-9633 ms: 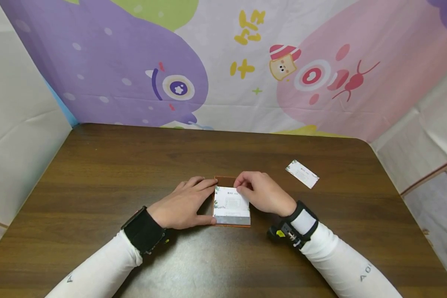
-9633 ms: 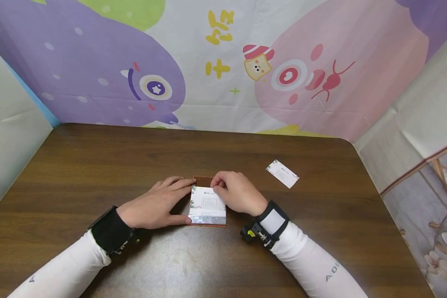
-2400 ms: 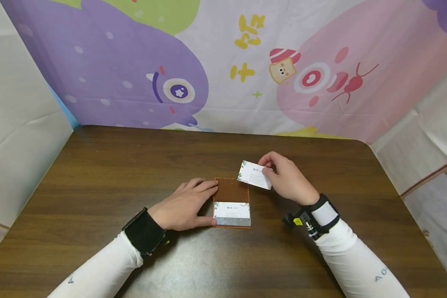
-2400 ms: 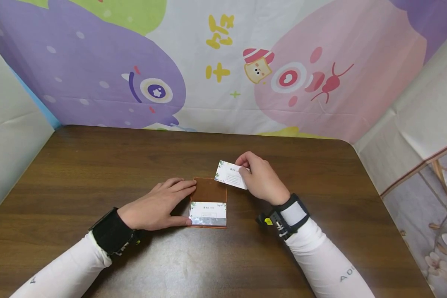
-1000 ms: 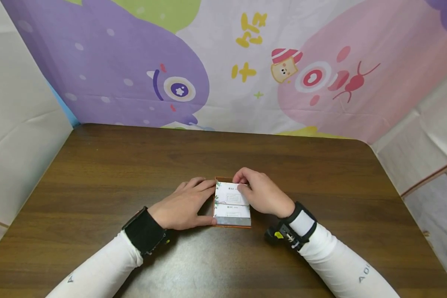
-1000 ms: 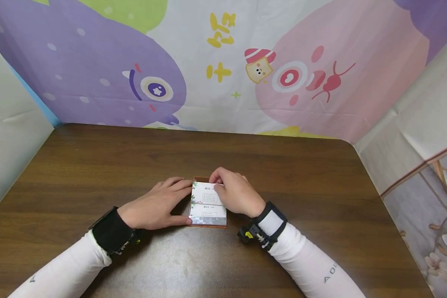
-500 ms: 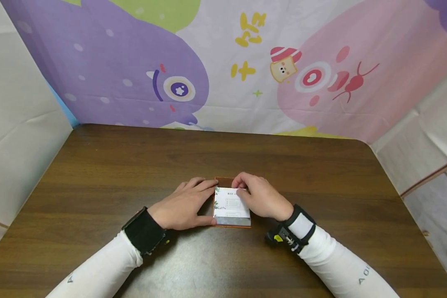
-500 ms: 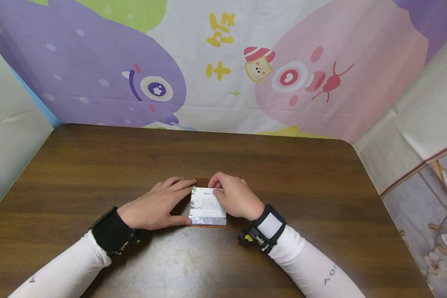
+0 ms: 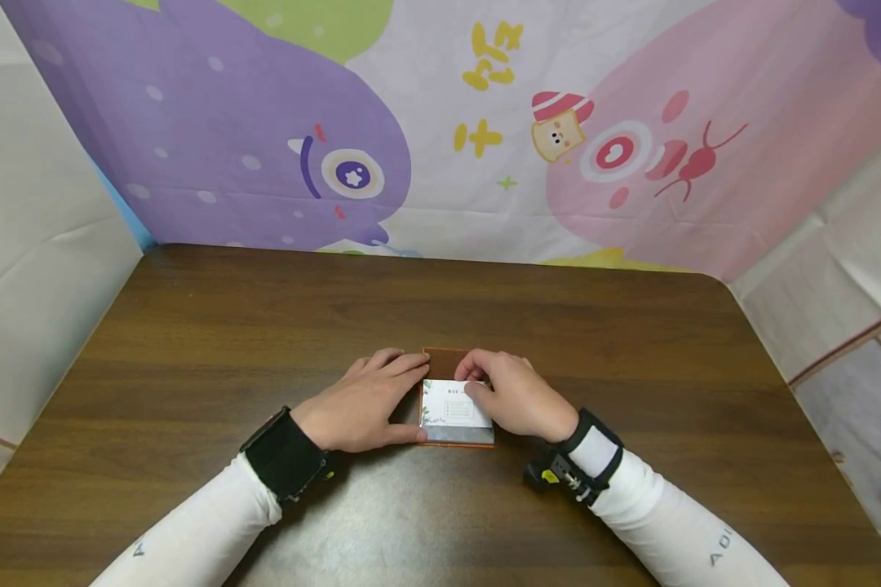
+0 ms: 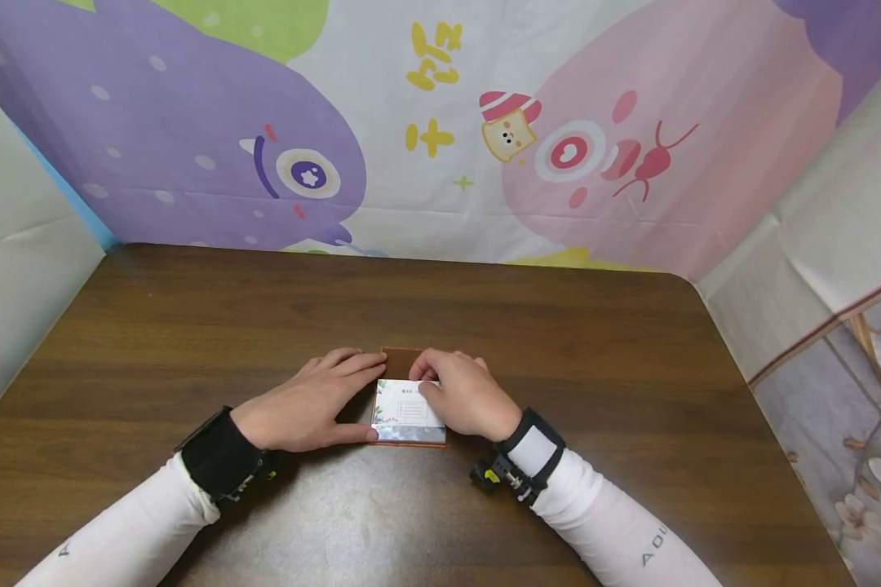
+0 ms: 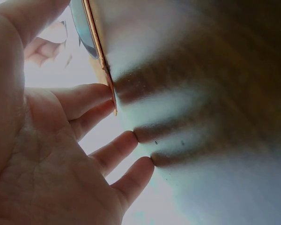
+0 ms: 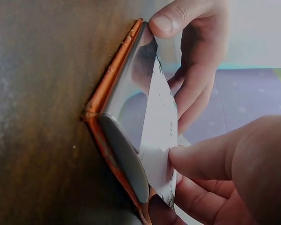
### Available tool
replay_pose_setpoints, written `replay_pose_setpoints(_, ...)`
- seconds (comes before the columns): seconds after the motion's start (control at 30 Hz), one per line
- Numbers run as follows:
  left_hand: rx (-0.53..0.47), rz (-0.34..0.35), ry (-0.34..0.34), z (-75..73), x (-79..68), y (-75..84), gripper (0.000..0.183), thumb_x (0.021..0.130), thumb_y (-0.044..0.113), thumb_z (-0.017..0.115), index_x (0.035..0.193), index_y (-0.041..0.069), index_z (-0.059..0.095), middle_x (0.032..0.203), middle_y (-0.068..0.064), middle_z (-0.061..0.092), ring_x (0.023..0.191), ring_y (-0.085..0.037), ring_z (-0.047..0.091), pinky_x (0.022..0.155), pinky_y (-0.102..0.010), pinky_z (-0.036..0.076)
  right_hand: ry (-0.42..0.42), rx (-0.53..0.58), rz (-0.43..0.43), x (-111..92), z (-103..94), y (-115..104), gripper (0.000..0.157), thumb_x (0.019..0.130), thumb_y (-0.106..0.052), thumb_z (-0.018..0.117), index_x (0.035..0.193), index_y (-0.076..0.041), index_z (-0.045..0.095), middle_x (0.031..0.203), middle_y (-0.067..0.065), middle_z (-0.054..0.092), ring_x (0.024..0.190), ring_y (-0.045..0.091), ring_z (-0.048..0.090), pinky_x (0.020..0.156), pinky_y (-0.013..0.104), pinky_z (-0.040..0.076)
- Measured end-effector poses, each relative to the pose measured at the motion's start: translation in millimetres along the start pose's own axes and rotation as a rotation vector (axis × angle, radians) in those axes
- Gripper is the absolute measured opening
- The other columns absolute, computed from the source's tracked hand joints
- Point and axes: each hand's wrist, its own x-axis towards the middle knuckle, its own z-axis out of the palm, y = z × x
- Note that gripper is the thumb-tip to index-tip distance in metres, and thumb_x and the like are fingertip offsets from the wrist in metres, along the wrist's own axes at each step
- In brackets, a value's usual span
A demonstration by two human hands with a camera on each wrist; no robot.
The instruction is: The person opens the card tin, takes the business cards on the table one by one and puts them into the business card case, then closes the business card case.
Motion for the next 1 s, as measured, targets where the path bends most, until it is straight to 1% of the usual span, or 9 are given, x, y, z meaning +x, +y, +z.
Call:
replay_pose_setpoints(0.2, 0.005, 0.003, 0.002, -0.7, -0.3, -0.1, 0.089, 0.097, 0.057, 0.073, 0.160, 0.002, 0.045, 0.169, -0.010, 0.037, 0.153, -0.036, 0.032, 0.116, -0.061, 0.036, 0.003, -0.021, -0.007, -1.7, 1.0, -1.2, 0.010, 0.103, -0.012, 0.064, 0.106, -0.017, 0.071, 0.088, -0.011, 0.066, 0.086, 0.012, 0.060, 0.093, 0.048, 0.041)
replay_pose_setpoints(0.57, 0.010, 0.003, 0.001, 0.7, 0.3, -0.9, 0.090, 0.096, 0.057, 0.074, 0.161, 0.002, 0.044, 0.169, -0.010, 0.037, 0.153, -0.036, 0.032, 0.116, -0.061, 0.036, 0.001, -0.039, 0.001, -4.7, 2.8, -2.8, 0.009, 0.102, -0.013, 0.065, 0.106, -0.018, 0.072, 0.088, -0.012, 0.066, 0.089, 0.013, 0.059, 0.091, 0.047, 0.040)
replay_pose_setpoints(0.8, 0.006, -0.003, -0.006, 1.0, 0.8, -0.5, 0.092, 0.096, 0.059, 0.073, 0.161, 0.003, 0.044, 0.170, -0.010, 0.036, 0.153, -0.037, 0.031, 0.116, -0.061, 0.036, 0.015, -0.056, -0.017, -7.7, 4.3, -3.2, 0.010, 0.101, -0.013, 0.066, 0.105, -0.018, 0.074, 0.090, -0.013, 0.068, 0.092, 0.014, 0.060, 0.092, 0.048, 0.041)
replay_pose_setpoints(1.0, 0.004, -0.007, -0.005, 1.2, 0.7, -0.3, 0.091, 0.096, 0.059, 0.073, 0.161, 0.003, 0.045, 0.169, -0.010, 0.036, 0.153, -0.037, 0.031, 0.117, -0.061, 0.035, 0.023, -0.061, -0.022, -9.0, 5.7, -3.5, 0.010, 0.100, -0.013, 0.067, 0.104, -0.018, 0.075, 0.092, -0.012, 0.069, 0.094, 0.015, 0.060, 0.090, 0.047, 0.042)
